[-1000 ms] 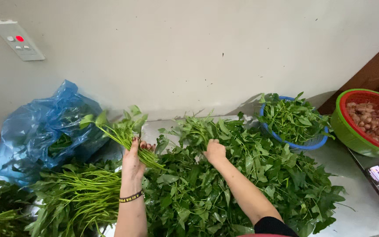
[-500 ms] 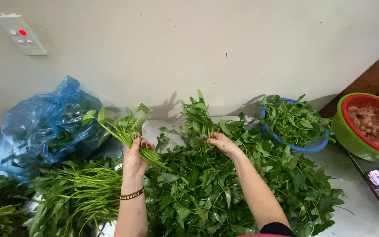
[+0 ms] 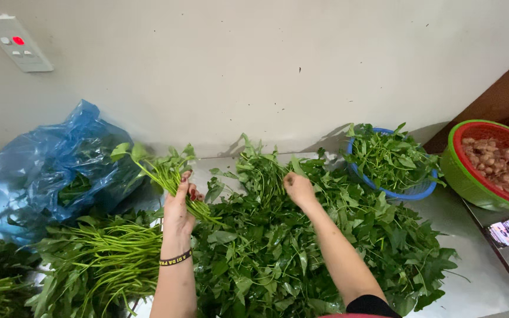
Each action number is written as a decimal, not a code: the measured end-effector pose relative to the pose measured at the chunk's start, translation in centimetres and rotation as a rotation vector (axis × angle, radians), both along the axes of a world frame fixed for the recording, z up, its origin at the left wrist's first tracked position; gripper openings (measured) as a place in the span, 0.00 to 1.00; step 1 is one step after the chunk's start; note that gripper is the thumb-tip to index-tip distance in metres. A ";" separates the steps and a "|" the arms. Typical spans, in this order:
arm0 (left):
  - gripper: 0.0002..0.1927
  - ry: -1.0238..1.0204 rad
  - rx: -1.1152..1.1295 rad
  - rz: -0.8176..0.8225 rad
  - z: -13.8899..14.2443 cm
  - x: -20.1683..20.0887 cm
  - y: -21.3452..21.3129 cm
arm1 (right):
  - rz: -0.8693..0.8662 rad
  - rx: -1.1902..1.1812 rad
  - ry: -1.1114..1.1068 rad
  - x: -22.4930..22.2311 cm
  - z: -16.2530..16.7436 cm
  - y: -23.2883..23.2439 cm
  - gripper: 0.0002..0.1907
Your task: The person picks edible leaves and tender stem tips from piles of water spinach on a stainless steel table, stripping usable portions by hand and placing them into a growing pile while discarding tough stalks. The sorted greens accumulate in a blue basin and on the table as the person works through the pile.
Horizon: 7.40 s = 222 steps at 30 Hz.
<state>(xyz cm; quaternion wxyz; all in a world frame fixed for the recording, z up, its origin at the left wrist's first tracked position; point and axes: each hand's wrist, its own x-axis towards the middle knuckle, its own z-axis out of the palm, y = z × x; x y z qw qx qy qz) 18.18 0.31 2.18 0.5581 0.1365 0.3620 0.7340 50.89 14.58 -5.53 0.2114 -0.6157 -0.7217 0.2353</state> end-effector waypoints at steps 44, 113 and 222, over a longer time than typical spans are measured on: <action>0.08 0.156 -0.092 -0.108 -6.2 5.7 4.3 | 0.585 -0.091 0.277 -6.4 6.8 -10.7 0.08; 0.10 0.512 -0.061 -0.255 -5.2 8.8 -1.3 | 0.371 0.041 0.345 -5.2 7.3 -16.0 0.11; 0.05 0.055 0.010 -0.046 -2.9 5.5 10.5 | 0.665 -0.280 0.568 -2.7 7.9 -1.1 0.06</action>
